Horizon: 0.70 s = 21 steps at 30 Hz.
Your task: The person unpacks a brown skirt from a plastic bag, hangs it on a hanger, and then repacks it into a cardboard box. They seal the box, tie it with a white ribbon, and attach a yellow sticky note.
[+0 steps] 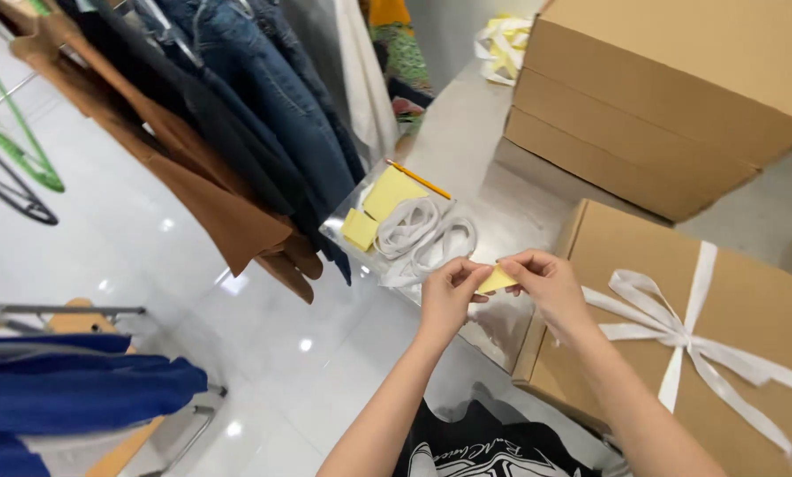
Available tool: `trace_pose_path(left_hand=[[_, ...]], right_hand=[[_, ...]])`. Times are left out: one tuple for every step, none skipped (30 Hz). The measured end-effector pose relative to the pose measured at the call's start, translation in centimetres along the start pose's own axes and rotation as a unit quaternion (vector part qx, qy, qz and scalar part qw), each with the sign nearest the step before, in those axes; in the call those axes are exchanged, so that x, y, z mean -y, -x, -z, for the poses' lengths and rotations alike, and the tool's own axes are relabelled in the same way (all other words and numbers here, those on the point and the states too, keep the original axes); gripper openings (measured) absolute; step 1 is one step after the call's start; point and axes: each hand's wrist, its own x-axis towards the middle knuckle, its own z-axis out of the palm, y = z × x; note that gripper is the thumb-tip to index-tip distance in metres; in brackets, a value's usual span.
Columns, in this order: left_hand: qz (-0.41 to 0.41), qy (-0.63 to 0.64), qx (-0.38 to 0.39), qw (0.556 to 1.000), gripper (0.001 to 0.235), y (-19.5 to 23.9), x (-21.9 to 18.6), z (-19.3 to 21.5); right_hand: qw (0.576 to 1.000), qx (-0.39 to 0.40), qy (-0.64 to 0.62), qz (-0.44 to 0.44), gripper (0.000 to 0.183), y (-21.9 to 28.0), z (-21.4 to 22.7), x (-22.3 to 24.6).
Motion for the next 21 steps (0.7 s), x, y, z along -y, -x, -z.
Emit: trace_pose_path(left_hand=[[-0.003, 0.005, -0.018, 1.0, 0.015, 0.5, -0.7, 0.6], [0.031, 0.011, -0.037, 0.999, 0.017, 1.1, -1.4, 1.2], [0.063, 0.021, -0.055, 0.996, 0.019, 1.5, -1.9, 1.6], [0.059, 0.029, -0.072, 0.995, 0.019, 1.6, -1.3, 1.9], [0.076, 0.042, -0.086, 0.992, 0.025, 1.4, -0.9, 2.5], [0.094, 0.056, -0.101, 0.989, 0.031, 1.2, -0.4, 3.1], [0.093, 0.061, -0.111, 0.988, 0.031, 1.1, 0.1, 3.7], [0.094, 0.076, -0.118, 0.986, 0.034, 1.0, 0.6, 4.3], [0.095, 0.088, -0.122, 0.984, 0.037, 0.9, 1.1, 5.2], [0.094, 0.09, -0.131, 0.983, 0.037, 1.1, 0.7, 5.9], [0.103, 0.09, -0.118, 0.984, 0.038, 1.5, 0.3, 6.7], [0.111, 0.091, -0.105, 0.984, 0.039, 1.9, -0.2, 7.5], [0.113, 0.09, -0.107, 0.984, 0.039, 1.5, 0.2, 8.2], [0.101, 0.089, -0.119, 0.984, 0.033, 1.1, 0.5, 9.0], [0.088, 0.086, -0.128, 0.984, 0.029, 0.4, 0.6, 9.9], [0.088, 0.082, -0.126, 0.985, 0.029, -0.3, 0.7, 10.8], [0.072, 0.083, -0.137, 0.984, 0.028, -1.2, 0.7, 11.7], [0.056, 0.085, -0.148, 0.984, 0.028, -2.1, 0.7, 12.5], [0.058, 0.082, -0.142, 0.985, 0.028, -2.6, 0.0, 13.4], [0.057, 0.065, -0.147, 0.985, 0.028, -3.1, -0.6, 14.2], [0.054, 0.048, -0.15, 0.986, 0.027, -3.8, -1.2, 15.0]], right_hand=[[1.0, 0.018, 0.003, -0.003, 0.01, -0.5, -0.6, -0.4], [0.999, 0.031, -0.001, -0.008, 0.012, -1.0, -1.1, -0.9], [0.999, 0.044, -0.002, -0.012, 0.014, -1.6, -1.4, -1.3], [0.998, 0.062, 0.004, -0.014, 0.014, -2.2, -1.5, -2.2], [0.997, 0.072, 0.017, -0.007, 0.014, -2.9, -1.8, -3.0], [0.996, 0.083, 0.031, 0.001, 0.015, -3.6, -2.1, -3.9], [0.995, 0.094, 0.033, -0.002, 0.015, -4.0, -2.6, -4.3], [0.994, 0.101, 0.038, -0.003, 0.015, -4.4, -3.2, -4.7], [0.994, 0.106, 0.04, -0.003, 0.015, -4.6, -4.0, -5.3], [0.993, 0.114, 0.04, -0.005, 0.015, -5.0, -4.9, -5.0], [0.991, 0.125, 0.047, -0.007, 0.013, -5.0, -6.0, -4.6], [0.989, 0.135, 0.055, -0.009, 0.012, -5.0, -7.0, -4.3], [0.989, 0.136, 0.053, -0.012, 0.012, -5.4, -7.9, -4.7], [0.989, 0.141, 0.05, -0.018, 0.012, -5.8, -8.8, -5.0], [0.988, 0.143, 0.046, -0.022, 0.013, -6.4, -9.8, -5.3], [0.989, 0.14, 0.043, -0.022, 0.013, -6.6, -11.0, -4.6], [0.989, 0.135, 0.041, -0.031, 0.014, -6.9, -12.0, -3.9], [0.99, 0.131, 0.039, -0.041, 0.017, -7.2, -13.0, -3.1], [0.991, 0.125, 0.038, -0.041, 0.017, -7.6, -13.8, -2.8], [0.99, 0.127, 0.046, -0.043, 0.019, -8.0, -14.7, -2.4], [0.989, 0.129, 0.056, -0.042, 0.022, -8.7, -15.4, -2.0]])
